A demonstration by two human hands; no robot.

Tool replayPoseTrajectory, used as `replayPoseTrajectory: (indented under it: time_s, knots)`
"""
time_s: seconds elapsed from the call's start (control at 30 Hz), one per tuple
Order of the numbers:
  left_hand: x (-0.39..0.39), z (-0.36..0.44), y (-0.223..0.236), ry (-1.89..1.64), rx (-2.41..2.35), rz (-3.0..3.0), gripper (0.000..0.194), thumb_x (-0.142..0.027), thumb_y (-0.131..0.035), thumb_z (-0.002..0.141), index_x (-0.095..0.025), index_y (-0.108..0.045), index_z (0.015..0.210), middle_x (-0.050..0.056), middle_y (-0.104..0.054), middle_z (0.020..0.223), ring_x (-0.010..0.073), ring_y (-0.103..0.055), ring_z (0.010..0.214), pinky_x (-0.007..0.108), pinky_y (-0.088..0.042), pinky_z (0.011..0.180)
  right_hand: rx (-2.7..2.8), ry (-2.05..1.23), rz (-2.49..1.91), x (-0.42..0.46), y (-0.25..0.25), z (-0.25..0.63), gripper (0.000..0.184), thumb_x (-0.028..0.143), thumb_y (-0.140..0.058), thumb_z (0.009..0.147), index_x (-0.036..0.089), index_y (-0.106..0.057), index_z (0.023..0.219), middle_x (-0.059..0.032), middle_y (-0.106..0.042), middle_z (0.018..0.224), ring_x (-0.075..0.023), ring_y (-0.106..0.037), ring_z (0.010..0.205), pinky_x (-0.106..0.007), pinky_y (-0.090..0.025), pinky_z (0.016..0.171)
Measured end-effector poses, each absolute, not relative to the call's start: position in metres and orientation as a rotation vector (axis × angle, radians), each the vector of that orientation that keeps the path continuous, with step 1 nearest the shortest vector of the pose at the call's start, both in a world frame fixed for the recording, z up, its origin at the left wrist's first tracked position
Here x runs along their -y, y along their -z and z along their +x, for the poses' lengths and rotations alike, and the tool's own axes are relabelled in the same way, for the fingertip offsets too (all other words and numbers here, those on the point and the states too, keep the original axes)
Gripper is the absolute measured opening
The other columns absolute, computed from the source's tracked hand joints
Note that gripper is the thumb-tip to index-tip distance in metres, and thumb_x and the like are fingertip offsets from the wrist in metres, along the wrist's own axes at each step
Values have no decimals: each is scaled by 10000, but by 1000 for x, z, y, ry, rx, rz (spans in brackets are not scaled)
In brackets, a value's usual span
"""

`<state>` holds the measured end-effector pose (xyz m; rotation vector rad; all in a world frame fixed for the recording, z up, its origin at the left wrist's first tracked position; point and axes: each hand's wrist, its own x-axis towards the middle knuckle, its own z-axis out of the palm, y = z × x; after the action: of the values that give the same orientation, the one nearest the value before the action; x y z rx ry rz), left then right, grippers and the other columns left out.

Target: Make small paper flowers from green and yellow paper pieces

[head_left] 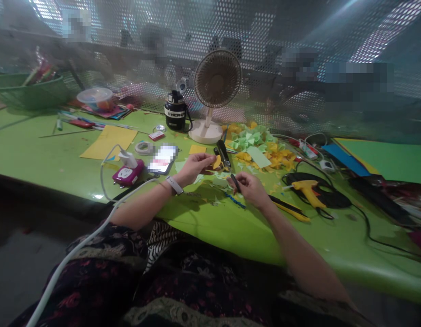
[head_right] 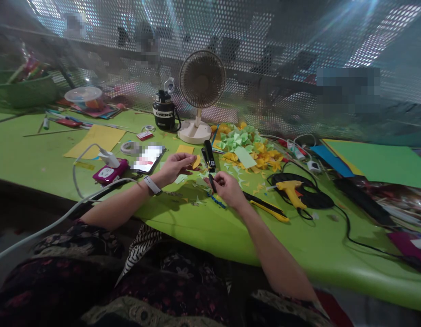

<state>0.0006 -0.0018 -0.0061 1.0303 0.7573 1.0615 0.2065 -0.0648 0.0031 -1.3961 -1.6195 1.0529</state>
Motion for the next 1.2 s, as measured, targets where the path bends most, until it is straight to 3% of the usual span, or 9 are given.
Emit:
replayPoseTrajectory:
  time_s: [0.17,0.27,0.4,0.6,0.8,1.03,1.2]
  knots:
    - [2,3,4,-1017,-778,906,250,-369,-730,850,-148,-619,882,28,-683,754,168,-740,681,223,-526,557,1521,-900,-1441,55,-3,221,541,714,-751,639,220,-547,721,-2,-609,609,-122,-469,460,-275,-366,422]
    - [3,5,3,-964,-827,775,286,-423,-687,875,-149,-604,876,41,-678,701,212,-751,726,279,-568,616,1585,-668,-1556,46,-4,234,524,710,-723,664,216,-559,721,-18,-631,636,-137,-509,508,-278,-401,470]
    - [2,4,5,-920,-720,794,194,-301,-644,905,-107,-645,899,107,-745,829,190,-748,847,301,-587,816,1669,-313,-1896,32,0,254,425,605,-741,683,222,-560,705,-38,-682,704,-185,-600,635,-286,-399,557]
    - [4,3,7,-919,-586,872,162,-103,-620,870,-101,-698,1012,120,-758,1048,151,-723,947,317,-530,997,1676,-169,-2101,20,11,272,332,522,-731,738,226,-581,752,-51,-722,798,-218,-634,716,-291,-355,568]
    - [8,4,9,-896,-514,956,388,-107,-662,849,-185,-619,1226,90,-746,1105,174,-706,1034,346,-534,959,1668,-105,-2180,15,15,279,293,489,-731,769,212,-649,819,-68,-744,855,-237,-657,787,-304,-391,618]
    - [3,6,16,-963,-527,1048,452,-83,-703,798,-196,-637,1231,76,-739,1158,149,-660,1129,267,-472,970,1712,-26,-2348,11,13,278,271,476,-702,804,206,-721,824,-105,-747,892,-276,-672,843,-327,-403,617]
    - [4,7,15,-980,-574,1052,576,-79,-724,768,-210,-598,1314,64,-756,1106,148,-687,1065,258,-481,923,1762,-134,-2351,8,16,282,205,405,-727,789,203,-740,820,-100,-747,902,-266,-671,841,-326,-431,640]
